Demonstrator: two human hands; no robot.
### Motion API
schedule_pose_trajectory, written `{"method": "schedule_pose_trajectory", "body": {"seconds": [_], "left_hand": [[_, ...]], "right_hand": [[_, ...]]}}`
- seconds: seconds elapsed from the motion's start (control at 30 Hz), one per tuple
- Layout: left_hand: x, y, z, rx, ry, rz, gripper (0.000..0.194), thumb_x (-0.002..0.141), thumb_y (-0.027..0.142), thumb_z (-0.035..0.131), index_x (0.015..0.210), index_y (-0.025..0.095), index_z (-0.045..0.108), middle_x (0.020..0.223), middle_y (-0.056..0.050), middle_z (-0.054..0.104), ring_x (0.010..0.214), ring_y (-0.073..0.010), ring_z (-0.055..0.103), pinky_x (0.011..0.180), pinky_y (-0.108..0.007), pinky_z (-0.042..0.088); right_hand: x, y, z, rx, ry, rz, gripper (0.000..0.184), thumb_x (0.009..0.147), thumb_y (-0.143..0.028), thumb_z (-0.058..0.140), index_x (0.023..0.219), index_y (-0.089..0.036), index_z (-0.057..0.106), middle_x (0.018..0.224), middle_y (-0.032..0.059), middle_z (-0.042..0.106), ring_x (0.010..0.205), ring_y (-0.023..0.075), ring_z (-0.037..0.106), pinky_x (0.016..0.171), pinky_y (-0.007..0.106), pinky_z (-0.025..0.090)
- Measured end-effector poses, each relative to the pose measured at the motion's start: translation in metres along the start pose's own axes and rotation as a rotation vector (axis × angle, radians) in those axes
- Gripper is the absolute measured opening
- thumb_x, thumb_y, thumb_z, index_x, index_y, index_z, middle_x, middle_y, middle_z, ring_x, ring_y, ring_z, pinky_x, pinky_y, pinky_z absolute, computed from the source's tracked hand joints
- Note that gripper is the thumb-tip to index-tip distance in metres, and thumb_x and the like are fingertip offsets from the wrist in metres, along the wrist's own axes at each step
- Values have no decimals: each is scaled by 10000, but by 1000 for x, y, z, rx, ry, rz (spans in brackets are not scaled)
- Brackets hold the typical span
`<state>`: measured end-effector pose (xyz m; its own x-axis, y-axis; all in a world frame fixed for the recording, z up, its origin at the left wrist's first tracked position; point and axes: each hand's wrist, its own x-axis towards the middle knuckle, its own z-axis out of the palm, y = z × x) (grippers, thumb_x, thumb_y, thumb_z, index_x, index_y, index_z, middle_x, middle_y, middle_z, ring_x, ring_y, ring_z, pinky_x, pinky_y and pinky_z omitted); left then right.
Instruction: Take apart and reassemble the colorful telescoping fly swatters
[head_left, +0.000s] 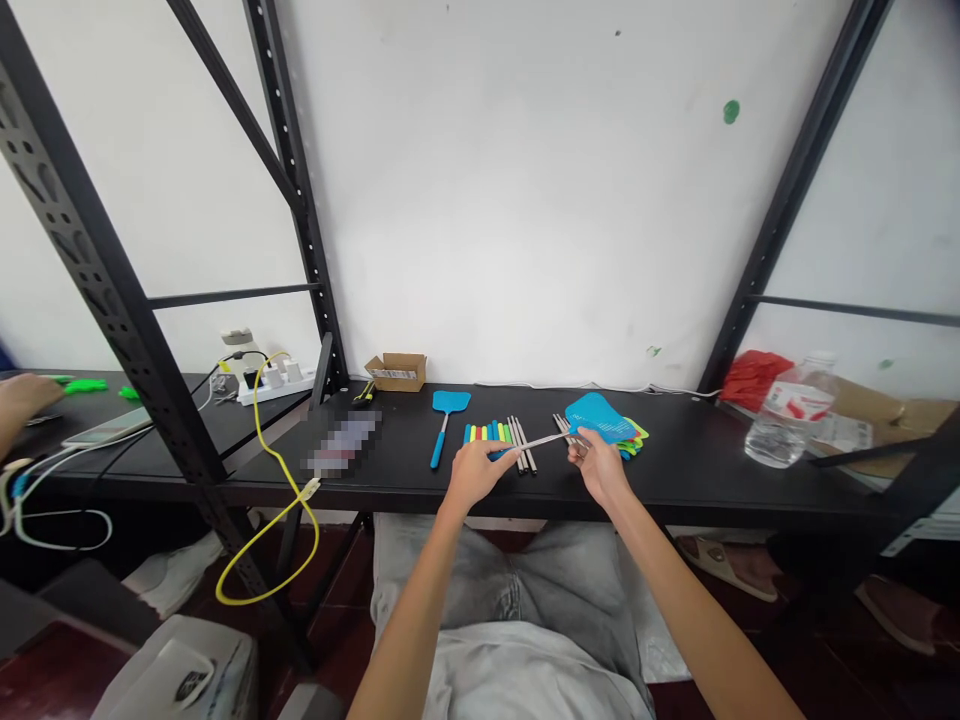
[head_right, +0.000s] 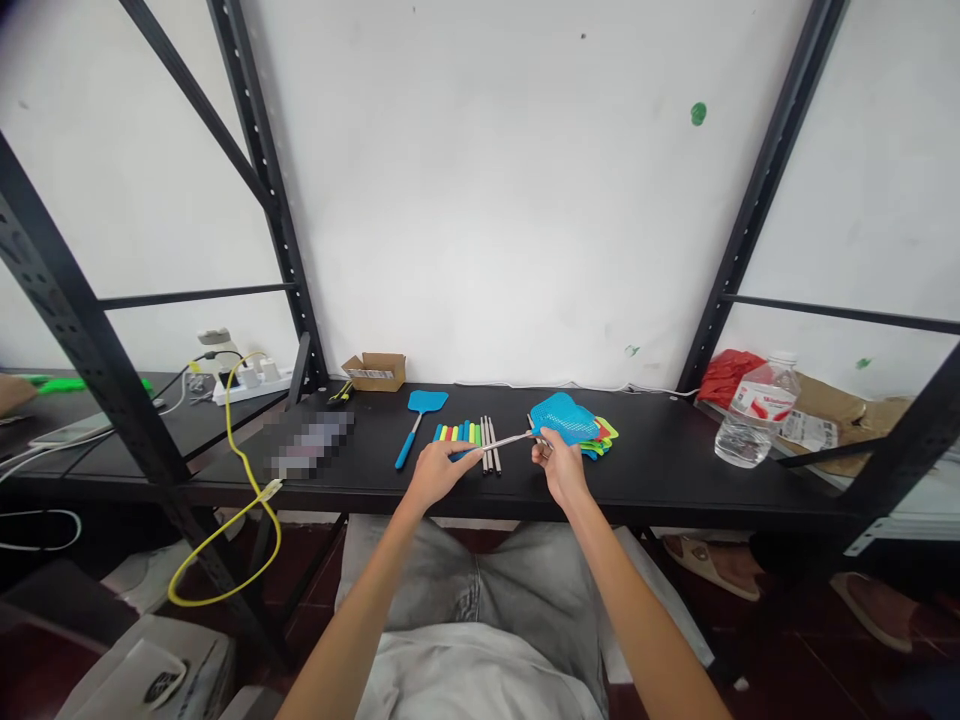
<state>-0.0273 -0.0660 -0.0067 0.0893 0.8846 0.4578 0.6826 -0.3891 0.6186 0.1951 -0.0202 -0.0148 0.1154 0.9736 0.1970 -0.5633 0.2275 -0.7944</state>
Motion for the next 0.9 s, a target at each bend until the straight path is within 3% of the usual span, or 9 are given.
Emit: {"method": "schedule_pose_trajectory", "body": {"seconds": [0.27,0.47,0.57,0.73,0.9], "left_hand": [[1,-1,-1,-38,13,0,363,869,563,561,1016,308,773,1052,10,755,974,-228,673,787,-269,463],[3,-4,2,-75,39,-28,265,807,295,612,1033,303,750,915,30,743,767,-168,643,720,-256,437],[5,-7,5,-145,79,17,249,744,204,638,970,256,728,918,28,725,773,-151,630,716,-244,428],[7,-12,9,-227,106,69,71,745,209,657,816,198,660,867,16,710,799,-153,625,736,-250,428],[6,-14,9,-257,107,86,84,770,257,673,821,192,678,886,-5,723,820,-172,638,766,-276,442]], "right_hand": [[-3,-1,2,-34,-11,-21,254,610,-338,832,697,-181,652,769,36,729,495,108,555,449,239,445],[-3,1,0,-58,-32,-34,319,641,-375,831,870,-178,728,873,56,742,510,102,559,446,231,430],[-2,1,-2,-55,-34,-33,311,655,-386,818,881,-185,745,866,56,738,520,109,561,448,235,430],[-1,2,-3,-59,-19,-7,297,630,-410,812,812,-185,746,798,55,727,522,117,567,450,231,434],[0,2,-3,-59,-13,2,292,622,-409,809,788,-180,736,777,55,722,521,117,570,455,229,439]]}}
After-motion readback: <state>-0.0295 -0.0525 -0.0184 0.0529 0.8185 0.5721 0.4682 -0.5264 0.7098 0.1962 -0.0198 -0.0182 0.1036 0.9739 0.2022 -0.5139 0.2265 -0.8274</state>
